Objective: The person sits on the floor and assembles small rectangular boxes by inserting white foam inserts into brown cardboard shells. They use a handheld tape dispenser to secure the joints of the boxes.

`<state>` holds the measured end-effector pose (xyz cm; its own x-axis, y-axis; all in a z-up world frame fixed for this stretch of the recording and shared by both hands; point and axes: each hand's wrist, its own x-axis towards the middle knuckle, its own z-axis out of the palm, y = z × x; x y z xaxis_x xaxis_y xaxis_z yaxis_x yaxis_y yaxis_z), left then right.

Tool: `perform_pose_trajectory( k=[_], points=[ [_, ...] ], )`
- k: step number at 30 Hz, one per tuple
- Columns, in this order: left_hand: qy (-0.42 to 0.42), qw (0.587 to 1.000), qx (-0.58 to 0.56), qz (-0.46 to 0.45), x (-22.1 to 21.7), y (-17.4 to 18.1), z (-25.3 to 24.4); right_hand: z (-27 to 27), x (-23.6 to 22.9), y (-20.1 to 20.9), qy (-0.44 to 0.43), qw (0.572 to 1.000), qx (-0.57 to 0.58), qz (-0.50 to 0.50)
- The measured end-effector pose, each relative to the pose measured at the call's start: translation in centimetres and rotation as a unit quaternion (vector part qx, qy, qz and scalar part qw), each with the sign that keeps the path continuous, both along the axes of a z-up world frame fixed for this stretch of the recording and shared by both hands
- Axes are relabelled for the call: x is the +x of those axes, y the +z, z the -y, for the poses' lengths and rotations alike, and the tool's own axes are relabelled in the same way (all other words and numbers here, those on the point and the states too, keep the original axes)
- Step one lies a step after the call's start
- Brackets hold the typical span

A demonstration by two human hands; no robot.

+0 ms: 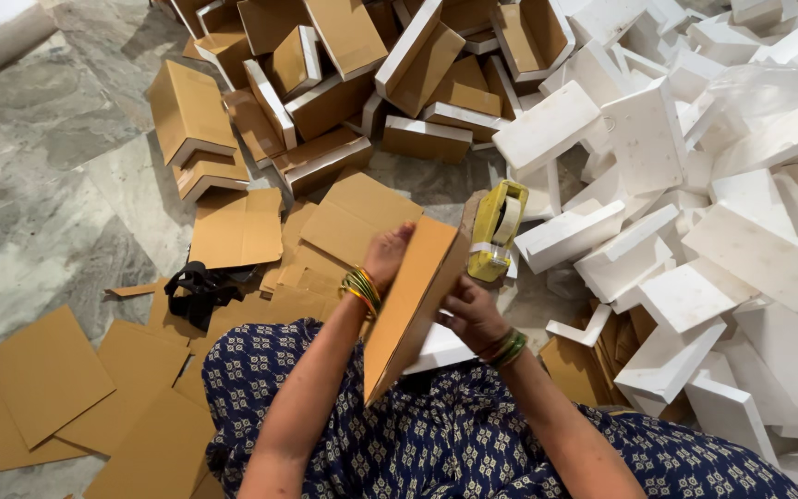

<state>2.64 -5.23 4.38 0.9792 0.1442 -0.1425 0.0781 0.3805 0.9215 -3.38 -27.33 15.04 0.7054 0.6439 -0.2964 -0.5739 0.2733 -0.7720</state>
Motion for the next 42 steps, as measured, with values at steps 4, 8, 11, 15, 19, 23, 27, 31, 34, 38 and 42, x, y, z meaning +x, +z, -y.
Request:
perform_pose_trajectory(
  k=[4,8,11,15,19,23,27,31,34,38,42],
  points=[
    [0.079,0.919,0.380,-0.066,1.6,-1.4,-9.4,4.2,1.0,-0.2,-0.060,0.997,-0.033,-0.034],
    [0.260,0.807,0.498,-0.182,-3.2,4.6,-15.6,9.5,1.6,0.6,-0.188,0.972,-0.134,0.038],
    [0.299,0.777,0.514,-0.209,-4.0,6.6,-13.7,10.5,1.3,0.3,-0.240,0.945,-0.180,0.129],
    [0.374,0.801,0.355,-0.305,-5.5,7.6,-19.8,18.3,2.5,1.9,-0.461,0.785,-0.409,0.058],
    [0.482,0.719,0.405,-0.293,-7.2,5.8,-21.2,28.9,3.7,3.6,-0.515,0.845,-0.028,0.141],
    [0.478,0.654,0.532,-0.245,-5.2,3.1,-19.6,28.1,4.4,-0.5,-0.516,0.844,-0.087,0.115],
    [0.165,0.640,0.694,-0.287,-3.6,3.9,-13.3,21.1,3.2,-2.1,-0.440,0.889,-0.079,0.103],
    [-0.188,0.776,0.600,-0.039,-6.3,2.7,-1.3,17.0,1.9,-0.9,-0.361,0.928,-0.050,0.074],
    [-0.255,0.726,0.639,-0.004,-8.0,1.4,5.0,15.7,1.0,0.1,-0.320,0.943,-0.056,0.079],
    [-0.327,0.658,0.676,-0.056,-7.1,-0.1,6.5,15.2,0.0,1.5,-0.307,0.945,-0.078,0.082],
    [-0.338,0.723,0.598,-0.071,-5.0,3.0,2.3,15.6,-0.6,3.4,-0.328,0.940,-0.020,0.090]
  ],
)
